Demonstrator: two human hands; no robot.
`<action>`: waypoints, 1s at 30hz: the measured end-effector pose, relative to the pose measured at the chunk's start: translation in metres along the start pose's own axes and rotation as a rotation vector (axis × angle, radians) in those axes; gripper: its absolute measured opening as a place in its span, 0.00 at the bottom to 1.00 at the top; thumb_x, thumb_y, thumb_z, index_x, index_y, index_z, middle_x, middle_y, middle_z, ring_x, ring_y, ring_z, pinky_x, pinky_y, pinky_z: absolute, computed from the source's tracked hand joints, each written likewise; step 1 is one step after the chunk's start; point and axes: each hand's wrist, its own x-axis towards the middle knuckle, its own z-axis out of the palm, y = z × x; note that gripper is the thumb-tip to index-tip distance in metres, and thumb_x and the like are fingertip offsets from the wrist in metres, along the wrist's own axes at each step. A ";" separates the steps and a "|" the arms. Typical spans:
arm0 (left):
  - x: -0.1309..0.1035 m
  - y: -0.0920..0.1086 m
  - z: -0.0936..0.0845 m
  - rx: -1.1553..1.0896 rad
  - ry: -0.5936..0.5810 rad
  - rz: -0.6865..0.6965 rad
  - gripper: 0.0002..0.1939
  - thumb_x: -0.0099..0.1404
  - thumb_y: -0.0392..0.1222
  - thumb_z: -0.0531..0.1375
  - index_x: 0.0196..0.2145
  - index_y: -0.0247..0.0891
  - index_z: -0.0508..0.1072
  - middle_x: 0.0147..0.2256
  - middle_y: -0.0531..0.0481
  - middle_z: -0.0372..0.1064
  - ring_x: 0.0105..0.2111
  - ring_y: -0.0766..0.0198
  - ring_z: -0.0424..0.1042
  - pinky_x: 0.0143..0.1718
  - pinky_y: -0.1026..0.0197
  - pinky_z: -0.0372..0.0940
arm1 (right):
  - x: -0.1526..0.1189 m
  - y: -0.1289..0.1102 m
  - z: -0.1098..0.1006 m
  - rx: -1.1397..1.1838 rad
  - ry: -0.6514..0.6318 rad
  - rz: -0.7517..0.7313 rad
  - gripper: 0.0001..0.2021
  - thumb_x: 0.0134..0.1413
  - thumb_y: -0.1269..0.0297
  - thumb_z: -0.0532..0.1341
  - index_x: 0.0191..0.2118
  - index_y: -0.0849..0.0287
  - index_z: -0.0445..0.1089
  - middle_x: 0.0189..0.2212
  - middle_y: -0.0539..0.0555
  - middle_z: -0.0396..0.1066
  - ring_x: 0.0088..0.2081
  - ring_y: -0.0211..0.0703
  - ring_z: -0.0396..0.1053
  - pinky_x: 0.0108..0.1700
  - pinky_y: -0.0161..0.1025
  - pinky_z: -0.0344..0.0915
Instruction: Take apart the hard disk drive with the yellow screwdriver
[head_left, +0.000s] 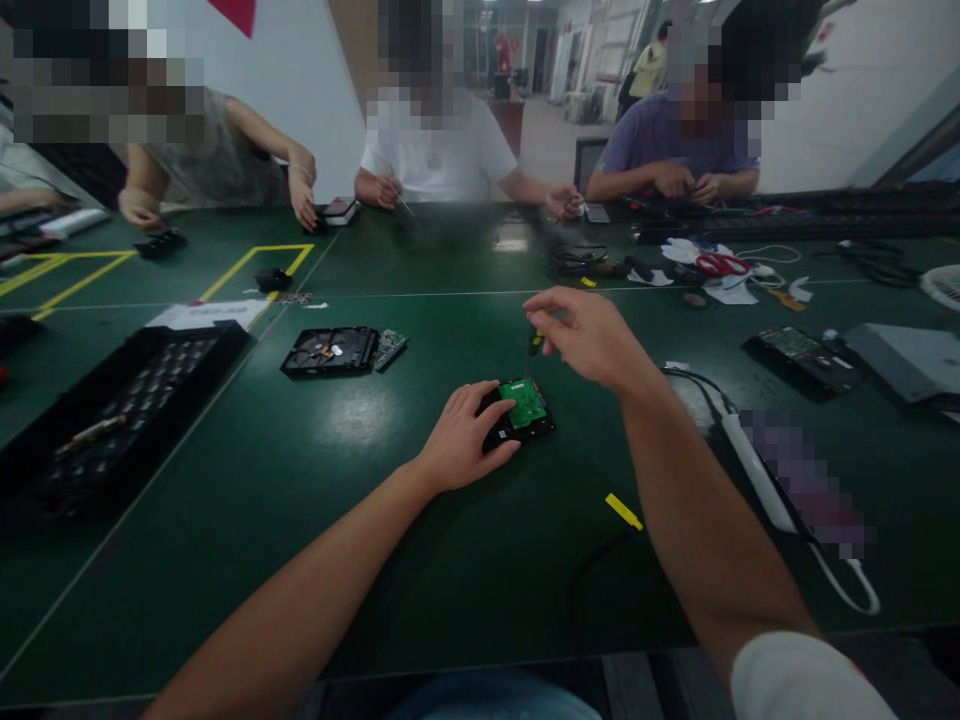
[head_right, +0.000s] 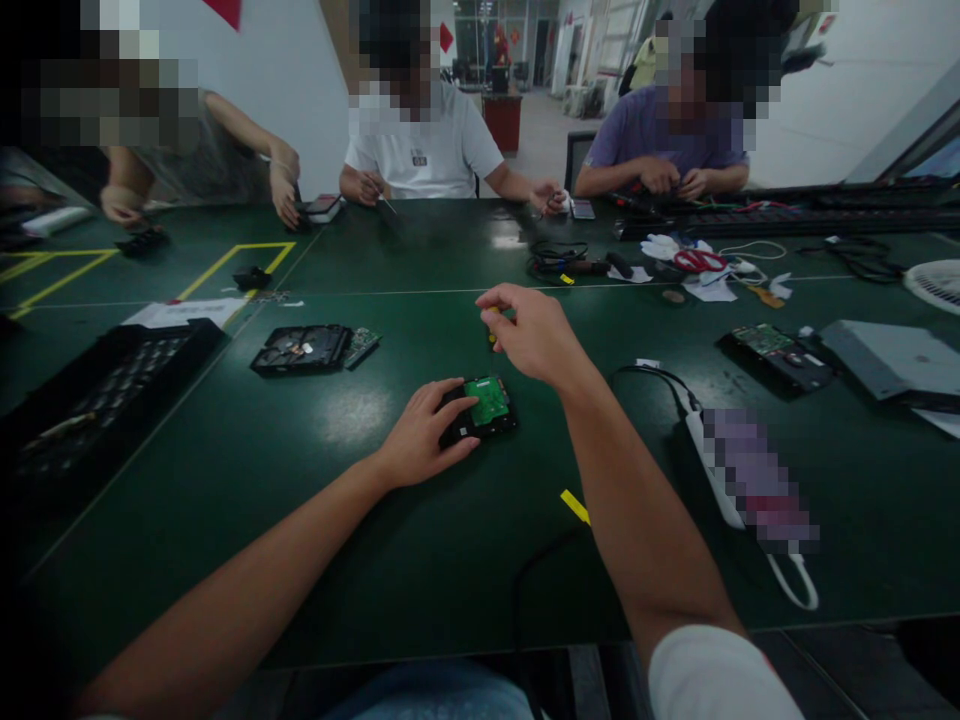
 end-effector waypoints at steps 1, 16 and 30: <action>0.000 0.000 0.000 -0.001 0.000 0.001 0.30 0.69 0.55 0.60 0.64 0.42 0.65 0.65 0.35 0.57 0.64 0.42 0.60 0.65 0.35 0.57 | 0.000 0.001 0.001 0.011 0.002 0.011 0.10 0.65 0.60 0.61 0.48 0.55 0.75 0.43 0.55 0.78 0.29 0.40 0.74 0.34 0.40 0.69; -0.001 -0.002 0.004 0.014 -0.003 0.002 0.31 0.69 0.55 0.61 0.65 0.41 0.65 0.65 0.35 0.57 0.64 0.41 0.60 0.64 0.36 0.58 | 0.001 0.005 0.000 0.021 0.014 -0.007 0.09 0.65 0.67 0.61 0.49 0.55 0.73 0.45 0.54 0.77 0.27 0.37 0.73 0.34 0.38 0.69; 0.000 -0.001 0.003 0.000 0.008 0.010 0.30 0.69 0.54 0.61 0.64 0.41 0.64 0.65 0.35 0.57 0.64 0.41 0.61 0.63 0.35 0.59 | 0.001 0.004 -0.003 -0.047 0.015 -0.046 0.07 0.65 0.65 0.61 0.46 0.56 0.76 0.42 0.54 0.78 0.30 0.39 0.74 0.37 0.40 0.69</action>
